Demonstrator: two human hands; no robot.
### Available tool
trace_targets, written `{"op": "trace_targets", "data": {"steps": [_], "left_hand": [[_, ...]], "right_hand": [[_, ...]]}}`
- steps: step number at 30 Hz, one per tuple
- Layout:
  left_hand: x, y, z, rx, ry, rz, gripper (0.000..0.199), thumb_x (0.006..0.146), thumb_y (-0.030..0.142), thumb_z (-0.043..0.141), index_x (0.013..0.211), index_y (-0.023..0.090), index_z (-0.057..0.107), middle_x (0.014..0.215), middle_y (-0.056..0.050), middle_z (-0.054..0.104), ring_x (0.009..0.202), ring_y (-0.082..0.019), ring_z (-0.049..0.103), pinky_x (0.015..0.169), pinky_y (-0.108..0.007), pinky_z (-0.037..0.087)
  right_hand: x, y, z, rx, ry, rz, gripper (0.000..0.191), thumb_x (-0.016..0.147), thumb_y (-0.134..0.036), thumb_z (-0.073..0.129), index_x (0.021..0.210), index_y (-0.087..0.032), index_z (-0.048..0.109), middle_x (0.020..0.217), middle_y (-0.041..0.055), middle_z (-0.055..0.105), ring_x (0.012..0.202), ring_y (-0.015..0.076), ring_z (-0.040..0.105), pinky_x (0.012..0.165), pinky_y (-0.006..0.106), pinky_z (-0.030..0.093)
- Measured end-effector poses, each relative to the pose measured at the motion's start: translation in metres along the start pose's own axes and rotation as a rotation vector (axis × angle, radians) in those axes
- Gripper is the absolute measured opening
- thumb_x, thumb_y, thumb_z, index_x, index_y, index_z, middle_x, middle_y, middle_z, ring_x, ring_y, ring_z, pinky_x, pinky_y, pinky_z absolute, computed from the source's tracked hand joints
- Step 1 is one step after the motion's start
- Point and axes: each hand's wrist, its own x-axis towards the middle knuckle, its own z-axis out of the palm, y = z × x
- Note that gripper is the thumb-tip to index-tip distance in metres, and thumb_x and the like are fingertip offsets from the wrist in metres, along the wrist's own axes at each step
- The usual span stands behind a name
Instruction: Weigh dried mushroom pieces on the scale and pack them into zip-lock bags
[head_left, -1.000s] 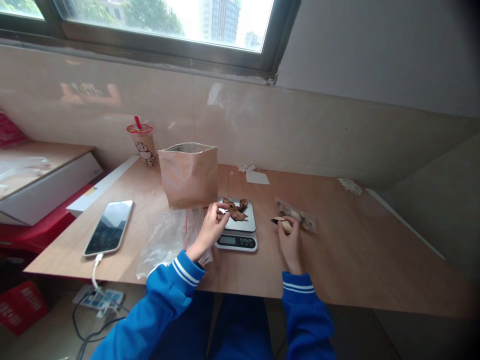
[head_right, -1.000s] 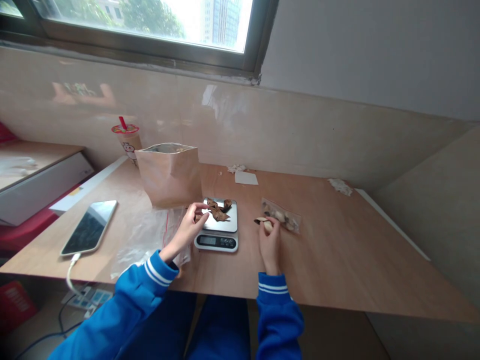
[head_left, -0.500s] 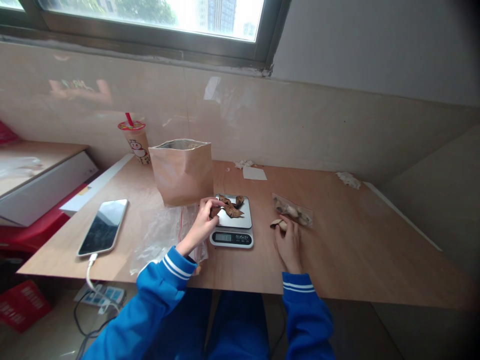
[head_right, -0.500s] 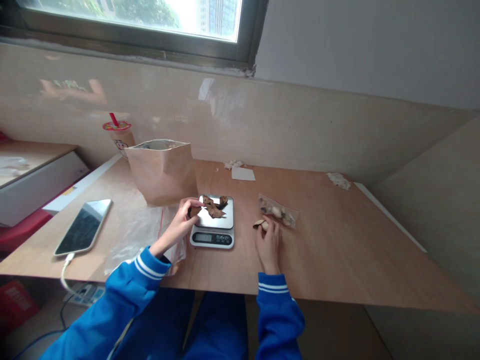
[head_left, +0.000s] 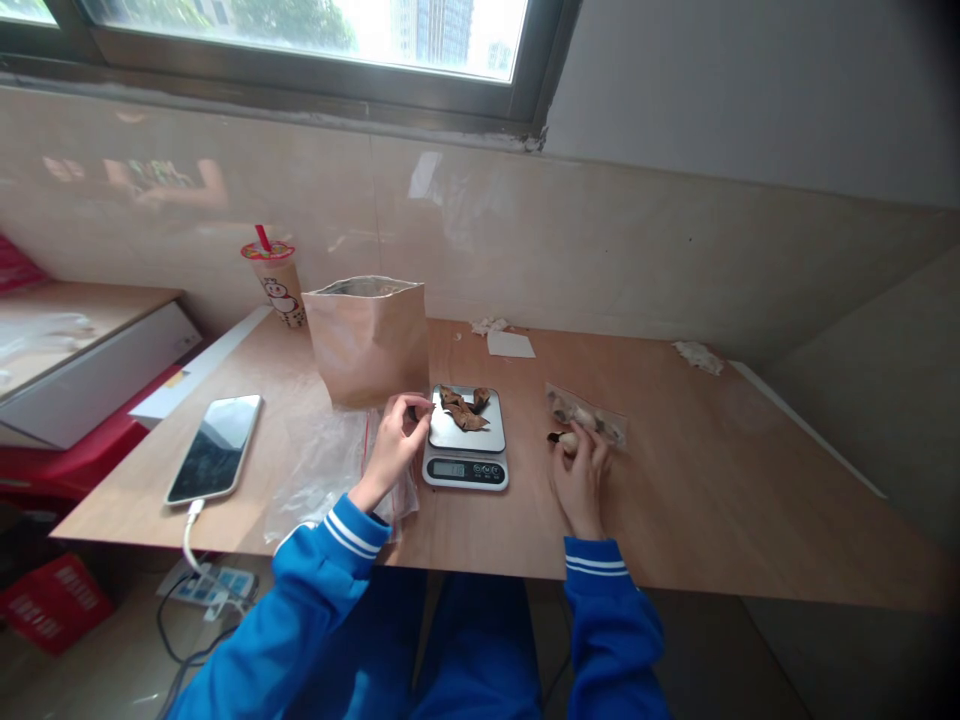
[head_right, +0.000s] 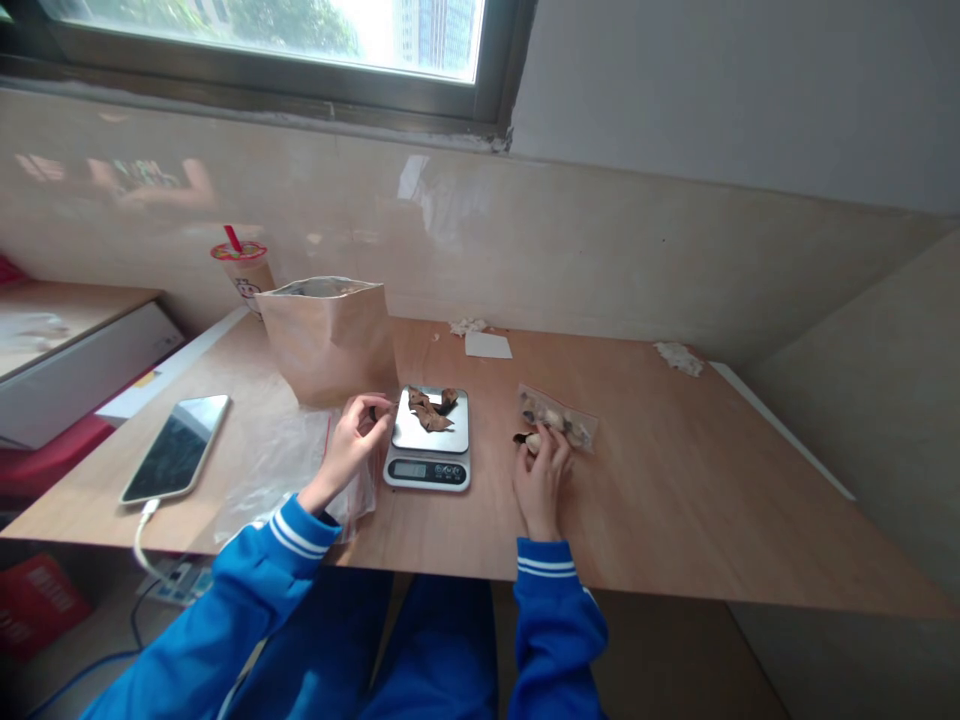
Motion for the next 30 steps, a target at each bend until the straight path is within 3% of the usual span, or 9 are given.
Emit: {"op": "trace_targets", "data": {"steps": [4, 10, 13, 20, 26, 30], "left_hand": [[-0.008, -0.01, 0.003, -0.127, 0.176, -0.104, 0.027, 0.089, 0.041, 0.054, 0.106, 0.019, 0.057, 0.108, -0.008, 0.063, 0.101, -0.02, 0.061, 0.091, -0.034, 0.048], [-0.012, -0.017, 0.007, -0.203, 0.326, -0.154, 0.034, 0.091, 0.049, 0.049, 0.105, 0.018, 0.053, 0.1, -0.007, 0.065, 0.089, -0.018, 0.065, 0.082, -0.034, 0.052], [-0.011, -0.019, 0.006, -0.185, 0.309, -0.151, 0.034, 0.092, 0.049, 0.047, 0.104, 0.018, 0.053, 0.102, -0.008, 0.064, 0.089, -0.018, 0.065, 0.08, -0.033, 0.053], [-0.012, -0.019, 0.004, -0.118, 0.222, -0.123, 0.03, 0.094, 0.044, 0.046, 0.108, 0.019, 0.053, 0.111, -0.009, 0.064, 0.106, -0.021, 0.062, 0.094, -0.038, 0.049], [-0.014, -0.018, 0.005, -0.233, 0.222, -0.119, 0.031, 0.093, 0.042, 0.05, 0.113, 0.019, 0.049, 0.121, -0.011, 0.061, 0.112, -0.021, 0.061, 0.099, -0.04, 0.048], [-0.013, -0.02, 0.005, -0.242, 0.221, -0.115, 0.032, 0.092, 0.042, 0.051, 0.114, 0.019, 0.049, 0.122, -0.012, 0.061, 0.114, -0.021, 0.061, 0.1, -0.04, 0.047]], "right_hand": [[0.007, -0.032, -0.005, -0.027, -0.072, -0.067, 0.037, 0.095, -0.035, 0.039, 0.125, -0.024, 0.059, 0.136, 0.0152, 0.044, 0.127, 0.0321, 0.042, 0.103, 0.056, 0.032], [0.033, -0.096, 0.011, 0.138, -0.391, -0.331, 0.038, 0.098, -0.032, 0.036, 0.13, -0.031, 0.056, 0.142, 0.007, 0.045, 0.129, 0.0258, 0.041, 0.105, 0.046, 0.033], [0.038, -0.11, 0.024, 0.152, -0.477, -0.377, 0.032, 0.096, -0.029, 0.042, 0.12, -0.028, 0.063, 0.138, 0.0073, 0.051, 0.126, 0.0265, 0.043, 0.101, 0.045, 0.036], [0.024, -0.106, 0.027, 0.135, -0.447, -0.344, 0.02, 0.092, -0.023, 0.05, 0.092, -0.026, 0.07, 0.118, 0.0063, 0.06, 0.112, 0.0264, 0.048, 0.093, 0.042, 0.036], [0.046, -0.117, 0.027, 0.19, -0.385, -0.273, 0.026, 0.094, -0.024, 0.045, 0.104, -0.025, 0.068, 0.115, 0.0086, 0.058, 0.109, 0.0255, 0.049, 0.097, 0.042, 0.035], [0.07, -0.139, 0.045, 0.208, -0.594, -0.372, 0.026, 0.094, -0.028, 0.047, 0.113, -0.025, 0.066, 0.118, 0.0074, 0.061, 0.111, 0.0255, 0.049, 0.095, 0.041, 0.036]]}}
